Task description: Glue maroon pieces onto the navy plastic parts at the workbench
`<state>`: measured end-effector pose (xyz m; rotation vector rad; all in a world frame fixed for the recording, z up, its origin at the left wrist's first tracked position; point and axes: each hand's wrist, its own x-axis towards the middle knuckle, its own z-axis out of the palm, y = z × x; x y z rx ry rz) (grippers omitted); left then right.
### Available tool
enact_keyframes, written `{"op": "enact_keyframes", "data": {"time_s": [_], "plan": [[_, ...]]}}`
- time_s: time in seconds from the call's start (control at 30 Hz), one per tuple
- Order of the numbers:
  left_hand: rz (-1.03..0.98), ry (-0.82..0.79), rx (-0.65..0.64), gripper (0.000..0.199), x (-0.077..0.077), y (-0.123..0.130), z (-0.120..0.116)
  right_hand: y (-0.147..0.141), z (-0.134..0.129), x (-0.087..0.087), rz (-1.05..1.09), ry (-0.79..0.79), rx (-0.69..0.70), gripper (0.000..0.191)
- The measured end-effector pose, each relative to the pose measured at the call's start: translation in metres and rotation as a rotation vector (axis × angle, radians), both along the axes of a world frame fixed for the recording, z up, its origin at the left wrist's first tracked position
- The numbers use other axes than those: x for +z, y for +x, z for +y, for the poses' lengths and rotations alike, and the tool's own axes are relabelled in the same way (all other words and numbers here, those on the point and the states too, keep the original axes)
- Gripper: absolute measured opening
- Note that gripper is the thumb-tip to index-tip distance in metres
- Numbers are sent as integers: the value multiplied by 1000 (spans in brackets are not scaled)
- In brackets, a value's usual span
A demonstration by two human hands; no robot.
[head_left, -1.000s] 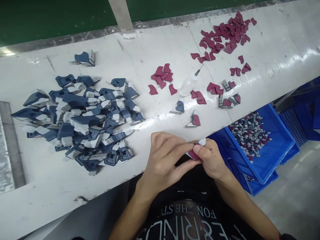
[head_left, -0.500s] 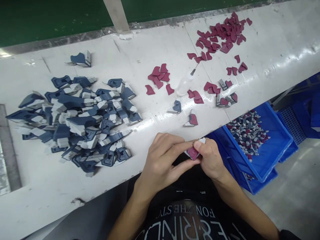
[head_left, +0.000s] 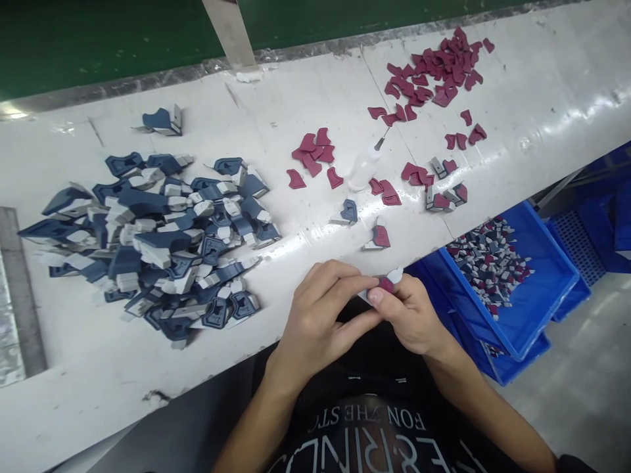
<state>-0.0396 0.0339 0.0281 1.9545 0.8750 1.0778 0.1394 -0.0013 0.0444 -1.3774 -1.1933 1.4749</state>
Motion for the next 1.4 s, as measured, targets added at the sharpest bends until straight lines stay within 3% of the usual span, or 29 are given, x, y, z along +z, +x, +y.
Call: {"op": "enact_keyframes", "data": {"time_s": [0.3, 0.57, 0.73, 1.0, 1.23, 1.4], "plan": [[-55, -64, 14, 36, 0, 0, 1, -1, -7, -14, 201, -148, -83, 64], [-31, -58, 12, 29, -1, -1, -1, 0, -1, -2, 74, -101, 31, 63], [-67, -63, 20, 34, 0, -1, 0, -2, -3, -10, 129, -103, -19, 62], [-21, -44, -41, 31, 2, -1, 1, -2, -4, -11, 22, -28, -76, 59], [-55, 119, 51, 37, -3, 2, 0, -10, -4, -12, 131, -13, -155, 56], [-16, 182, 29, 28, -5, 4, 0, -7, -4, -12, 1, -42, -202, 58]]}}
